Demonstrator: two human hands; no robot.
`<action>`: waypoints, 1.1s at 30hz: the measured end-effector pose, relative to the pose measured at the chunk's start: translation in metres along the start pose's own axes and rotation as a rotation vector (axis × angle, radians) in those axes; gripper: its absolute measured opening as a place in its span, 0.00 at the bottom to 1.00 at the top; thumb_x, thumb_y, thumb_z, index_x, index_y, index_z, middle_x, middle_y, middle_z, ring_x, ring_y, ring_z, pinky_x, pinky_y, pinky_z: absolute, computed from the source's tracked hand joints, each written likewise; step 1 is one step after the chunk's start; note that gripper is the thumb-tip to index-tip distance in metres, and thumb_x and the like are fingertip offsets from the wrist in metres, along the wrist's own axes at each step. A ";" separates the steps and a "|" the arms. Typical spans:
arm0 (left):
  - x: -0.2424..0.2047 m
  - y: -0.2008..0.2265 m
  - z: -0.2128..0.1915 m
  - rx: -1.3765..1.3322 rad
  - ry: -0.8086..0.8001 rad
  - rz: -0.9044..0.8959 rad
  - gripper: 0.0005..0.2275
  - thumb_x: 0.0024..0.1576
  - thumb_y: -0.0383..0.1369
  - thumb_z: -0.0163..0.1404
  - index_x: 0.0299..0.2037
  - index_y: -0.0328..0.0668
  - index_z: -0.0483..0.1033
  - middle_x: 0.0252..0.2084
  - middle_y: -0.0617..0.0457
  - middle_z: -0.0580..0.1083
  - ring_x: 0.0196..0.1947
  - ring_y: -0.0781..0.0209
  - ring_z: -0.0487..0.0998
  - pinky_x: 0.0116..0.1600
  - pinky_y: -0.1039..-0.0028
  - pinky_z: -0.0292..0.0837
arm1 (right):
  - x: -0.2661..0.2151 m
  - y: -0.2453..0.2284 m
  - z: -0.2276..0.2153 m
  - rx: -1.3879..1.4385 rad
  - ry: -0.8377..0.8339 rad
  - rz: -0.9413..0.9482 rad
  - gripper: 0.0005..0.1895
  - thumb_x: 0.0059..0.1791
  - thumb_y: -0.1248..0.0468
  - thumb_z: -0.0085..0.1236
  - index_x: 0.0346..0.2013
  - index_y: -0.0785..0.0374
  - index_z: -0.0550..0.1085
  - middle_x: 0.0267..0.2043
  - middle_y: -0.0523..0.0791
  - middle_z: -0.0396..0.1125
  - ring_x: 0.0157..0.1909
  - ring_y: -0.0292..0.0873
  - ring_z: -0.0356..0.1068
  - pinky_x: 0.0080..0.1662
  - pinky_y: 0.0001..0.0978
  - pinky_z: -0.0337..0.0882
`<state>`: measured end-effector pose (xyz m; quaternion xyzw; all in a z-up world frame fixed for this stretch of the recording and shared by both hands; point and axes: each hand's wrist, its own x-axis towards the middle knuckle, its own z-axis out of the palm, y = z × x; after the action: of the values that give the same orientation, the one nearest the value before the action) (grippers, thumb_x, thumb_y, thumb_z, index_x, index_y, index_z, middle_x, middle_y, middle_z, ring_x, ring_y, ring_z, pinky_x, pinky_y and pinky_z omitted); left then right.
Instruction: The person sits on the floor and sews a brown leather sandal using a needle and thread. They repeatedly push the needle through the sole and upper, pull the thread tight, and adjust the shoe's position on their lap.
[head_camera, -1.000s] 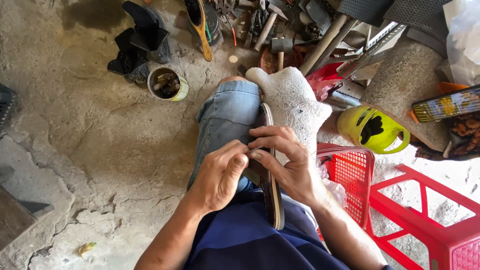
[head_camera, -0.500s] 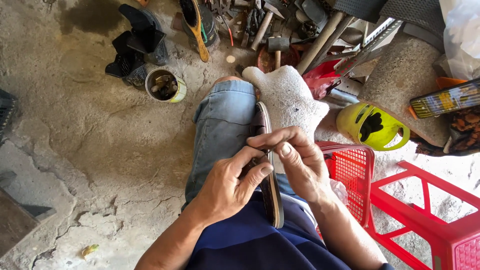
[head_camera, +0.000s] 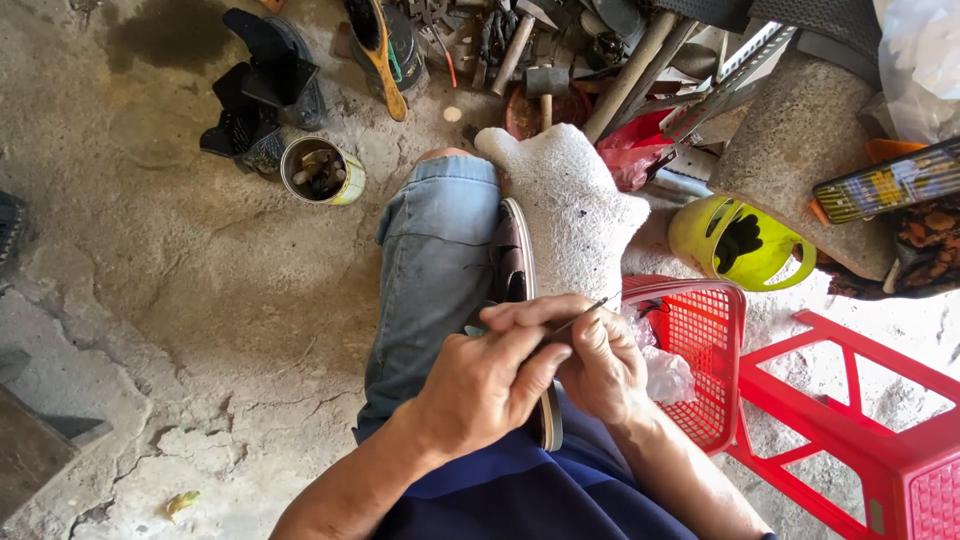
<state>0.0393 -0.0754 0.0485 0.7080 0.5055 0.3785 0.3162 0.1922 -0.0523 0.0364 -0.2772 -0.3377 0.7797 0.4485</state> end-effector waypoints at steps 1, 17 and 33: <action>0.001 -0.002 -0.008 0.000 0.000 -0.003 0.09 0.66 0.36 0.46 0.39 0.40 0.73 0.27 0.46 0.75 0.19 0.48 0.75 0.24 0.62 0.70 | 0.003 -0.010 0.000 0.001 0.000 0.003 0.28 0.60 0.50 0.44 0.51 0.79 0.71 0.53 0.68 0.69 0.61 0.62 0.69 0.69 0.53 0.66; 0.001 -0.061 -0.022 0.088 0.132 -0.341 0.05 0.59 0.32 0.57 0.44 0.46 0.81 0.30 0.48 0.79 0.28 0.49 0.82 0.30 0.65 0.79 | 0.010 -0.004 -0.046 -1.297 0.115 0.119 0.13 0.54 0.59 0.57 0.53 0.57 0.76 0.30 0.47 0.74 0.31 0.49 0.74 0.39 0.44 0.74; -0.002 -0.083 -0.028 -0.595 0.194 -0.528 0.02 0.56 0.26 0.58 0.37 0.42 0.83 0.17 0.53 0.73 0.20 0.72 0.71 0.26 0.82 0.70 | 0.042 -0.021 0.000 -1.229 0.092 -0.194 0.17 0.48 0.64 0.68 0.49 0.65 0.76 0.52 0.53 0.72 0.22 0.40 0.68 0.28 0.33 0.70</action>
<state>-0.0244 -0.0518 -0.0070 0.3924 0.5658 0.4791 0.5444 0.1840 -0.0078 0.0474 -0.4861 -0.7286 0.3856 0.2899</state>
